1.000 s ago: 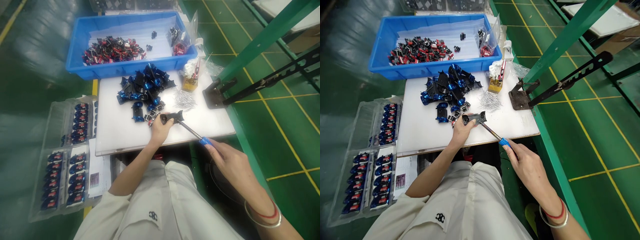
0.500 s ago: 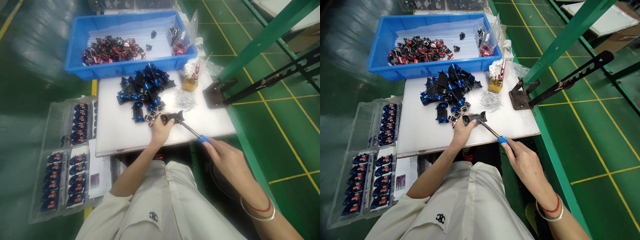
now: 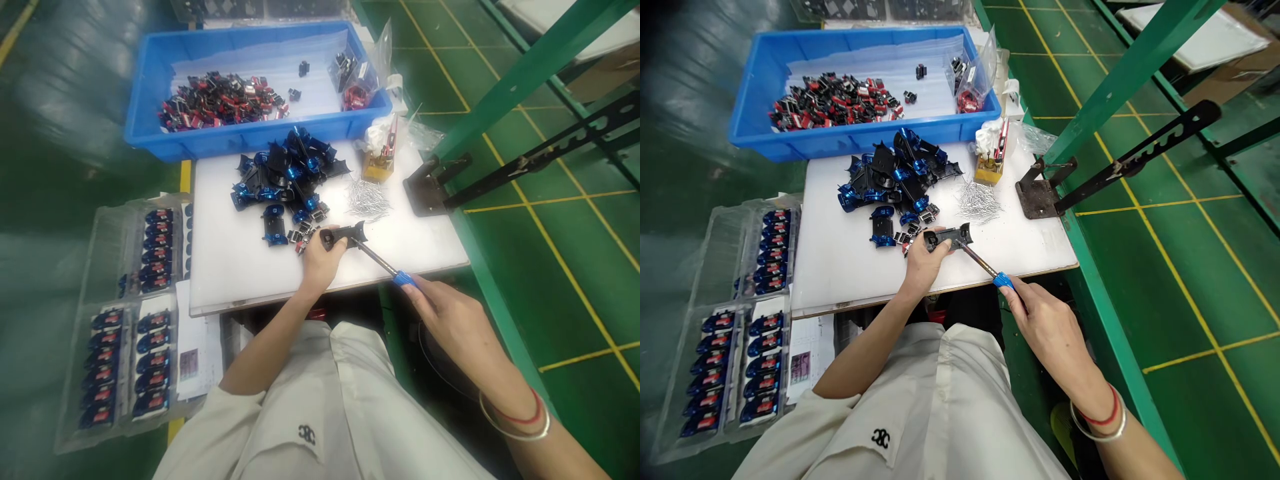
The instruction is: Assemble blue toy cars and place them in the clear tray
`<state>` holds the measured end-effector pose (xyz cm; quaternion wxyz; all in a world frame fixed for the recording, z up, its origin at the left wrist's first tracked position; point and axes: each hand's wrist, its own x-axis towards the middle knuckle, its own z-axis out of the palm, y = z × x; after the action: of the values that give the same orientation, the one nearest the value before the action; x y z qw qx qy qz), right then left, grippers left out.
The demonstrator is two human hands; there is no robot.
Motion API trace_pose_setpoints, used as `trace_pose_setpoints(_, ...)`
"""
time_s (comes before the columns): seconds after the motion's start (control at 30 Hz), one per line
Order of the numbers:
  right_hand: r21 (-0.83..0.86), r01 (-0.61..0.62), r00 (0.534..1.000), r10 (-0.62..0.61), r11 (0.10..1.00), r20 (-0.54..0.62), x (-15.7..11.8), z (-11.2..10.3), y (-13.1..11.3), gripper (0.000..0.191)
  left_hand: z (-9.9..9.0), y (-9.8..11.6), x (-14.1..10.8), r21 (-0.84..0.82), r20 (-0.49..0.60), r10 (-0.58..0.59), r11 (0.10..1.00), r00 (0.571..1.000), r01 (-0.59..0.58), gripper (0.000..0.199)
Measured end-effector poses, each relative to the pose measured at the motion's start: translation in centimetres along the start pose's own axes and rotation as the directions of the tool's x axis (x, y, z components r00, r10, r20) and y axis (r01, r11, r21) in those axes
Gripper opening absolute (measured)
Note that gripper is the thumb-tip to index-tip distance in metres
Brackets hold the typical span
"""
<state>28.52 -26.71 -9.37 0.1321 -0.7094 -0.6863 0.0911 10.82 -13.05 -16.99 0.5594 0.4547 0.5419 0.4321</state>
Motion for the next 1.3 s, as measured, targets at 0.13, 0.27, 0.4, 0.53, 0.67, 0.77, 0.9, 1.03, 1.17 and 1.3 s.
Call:
trace_pose_setpoints(0.13,-0.007,-0.007,1.0,0.007,1.0,0.013,0.0,-0.2,-0.3,0.064,0.0,0.0,0.0,0.004,0.0,0.012,1.0,1.0,-0.012,0.027)
trace_pose_setpoints(0.27,-0.015,-0.016,0.999,0.017,1.0,0.029,0.0,-0.3,-0.5,0.066,0.0,-0.1,0.0,0.002,0.001,0.022,1.0,1.0,-0.022,0.027)
trace_pose_setpoints(0.4,-0.009,-0.009,1.0,0.009,1.0,0.012,-0.1,-0.9,-0.4,0.067,0.0,-0.2,0.1,-0.01,0.001,0.014,1.0,1.0,-0.014,0.028)
trace_pose_setpoints(0.53,0.14,-0.033,0.993,0.048,0.99,-0.106,0.2,-2.3,0.1,0.057,-0.1,-0.1,0.1,-0.09,0.021,-0.02,0.996,1.0,0.022,0.029)
trace_pose_setpoints(0.67,0.392,-0.216,0.956,0.276,0.894,-0.103,1.5,-3.0,0.7,0.048,-0.2,0.2,-0.1,-0.145,0.036,-0.022,0.989,0.999,0.027,0.03)
trace_pose_setpoints(0.77,0.656,-0.306,0.926,0.377,0.69,0.036,3.3,-2.0,0.6,0.048,-0.4,0.6,-0.3,-0.155,0.063,-0.02,0.988,0.998,0.03,0.031)
trace_pose_setpoints(0.9,0.841,-0.35,0.912,0.354,0.412,0.206,5.9,0.4,-0.1,0.06,-0.9,1.2,-0.8,-0.065,0.09,0.036,0.997,0.995,-0.03,0.032)
trace_pose_setpoints(1.03,0.899,-0.349,0.925,0.253,0.266,0.284,8.0,2.1,-1.0,0.062,-1.5,1.8,-1.8,0.147,0.117,0.235,0.957,0.965,-0.251,0.031)
trace_pose_setpoints(1.17,0.907,-0.348,0.932,0.192,0.237,0.308,9.1,2.8,-1.6,0.058,-1.7,1.6,-2.5,0.285,0.211,0.52,0.777,0.828,-0.561,0.031)
trace_pose_setpoints(1.3,0.916,-0.361,0.926,0.187,0.176,0.328,9.2,2.9,-1.7,0.057,-1.9,1.1,-2.7,0.361,0.351,0.743,0.455,0.571,-0.814,0.028)
